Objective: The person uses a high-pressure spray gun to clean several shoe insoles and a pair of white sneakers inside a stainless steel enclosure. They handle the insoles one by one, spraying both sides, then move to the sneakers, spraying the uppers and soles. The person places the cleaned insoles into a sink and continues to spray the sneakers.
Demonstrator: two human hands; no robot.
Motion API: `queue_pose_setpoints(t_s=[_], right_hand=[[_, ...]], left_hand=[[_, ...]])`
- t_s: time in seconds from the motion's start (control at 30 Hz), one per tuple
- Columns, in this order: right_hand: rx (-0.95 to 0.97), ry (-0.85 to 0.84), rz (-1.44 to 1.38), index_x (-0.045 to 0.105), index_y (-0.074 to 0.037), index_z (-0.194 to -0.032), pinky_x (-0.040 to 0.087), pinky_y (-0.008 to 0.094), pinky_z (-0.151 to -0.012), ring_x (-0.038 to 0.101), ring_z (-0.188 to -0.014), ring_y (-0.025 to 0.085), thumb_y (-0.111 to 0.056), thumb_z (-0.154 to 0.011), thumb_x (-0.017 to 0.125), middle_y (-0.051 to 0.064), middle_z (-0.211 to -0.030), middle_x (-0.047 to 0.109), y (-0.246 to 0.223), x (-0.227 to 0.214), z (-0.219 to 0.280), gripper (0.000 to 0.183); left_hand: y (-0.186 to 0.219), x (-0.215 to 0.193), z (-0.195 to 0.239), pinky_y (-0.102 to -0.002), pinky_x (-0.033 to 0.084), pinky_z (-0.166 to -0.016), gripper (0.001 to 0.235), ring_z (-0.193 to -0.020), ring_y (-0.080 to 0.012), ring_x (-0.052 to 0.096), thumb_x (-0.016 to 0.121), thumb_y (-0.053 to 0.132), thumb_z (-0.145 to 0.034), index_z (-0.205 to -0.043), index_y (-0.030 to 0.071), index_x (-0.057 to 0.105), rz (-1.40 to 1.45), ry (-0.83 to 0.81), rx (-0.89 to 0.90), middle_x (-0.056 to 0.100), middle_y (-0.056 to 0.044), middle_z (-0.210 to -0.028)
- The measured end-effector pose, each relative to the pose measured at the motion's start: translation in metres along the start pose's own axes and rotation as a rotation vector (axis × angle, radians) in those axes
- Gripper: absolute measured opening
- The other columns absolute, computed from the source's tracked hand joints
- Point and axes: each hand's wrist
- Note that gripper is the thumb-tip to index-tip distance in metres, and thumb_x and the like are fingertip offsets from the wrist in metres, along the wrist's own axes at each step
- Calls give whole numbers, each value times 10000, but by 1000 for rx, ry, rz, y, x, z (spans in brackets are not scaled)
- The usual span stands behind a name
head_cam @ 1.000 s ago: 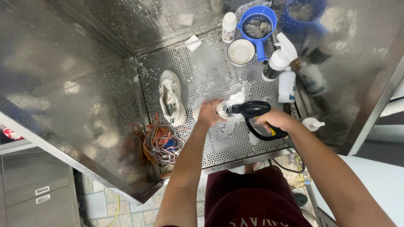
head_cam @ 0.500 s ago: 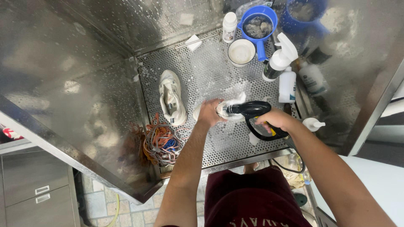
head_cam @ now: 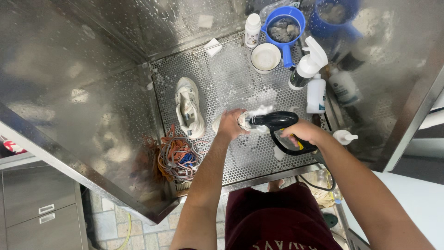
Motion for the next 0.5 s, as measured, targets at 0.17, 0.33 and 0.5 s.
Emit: queue_pose_setpoints(t_s=[0.17, 0.33, 0.5], right_hand=[[-11, -2, -2, 581, 4, -619, 466, 383, -492, 536, -448, 214, -143, -792, 727, 103, -540, 556, 2, 0, -1, 270], [8, 6, 9, 586, -5, -629, 468, 380, -500, 539, -451, 213, -142, -792, 731, 99, -541, 560, 3, 0, -3, 257], [-5, -12, 2, 585, 5, -629, 474, 377, -501, 540, -446, 212, -149, -797, 729, 102, -536, 557, 7, -2, -6, 270]], left_hand=[[-3, 1, 0, -463, 142, -1287, 914, -1381, -204, 515, 992, 229, -507, -1345, 174, 632, 8, 10, 17, 619, -32, -1429], [-9, 6, -3, -480, 149, -1270, 941, -1386, -221, 501, 1002, 241, -501, -1358, 166, 621, -2, 35, 47, 595, -70, -1441], [-10, 6, -2, -481, 137, -1280, 927, -1389, -215, 507, 996, 238, -497, -1347, 174, 632, 12, 26, 41, 609, -54, -1438]])
Point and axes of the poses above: each hand's wrist, its own z-axis away from the middle knuckle, its own x-axis out of the palm, y = z × x
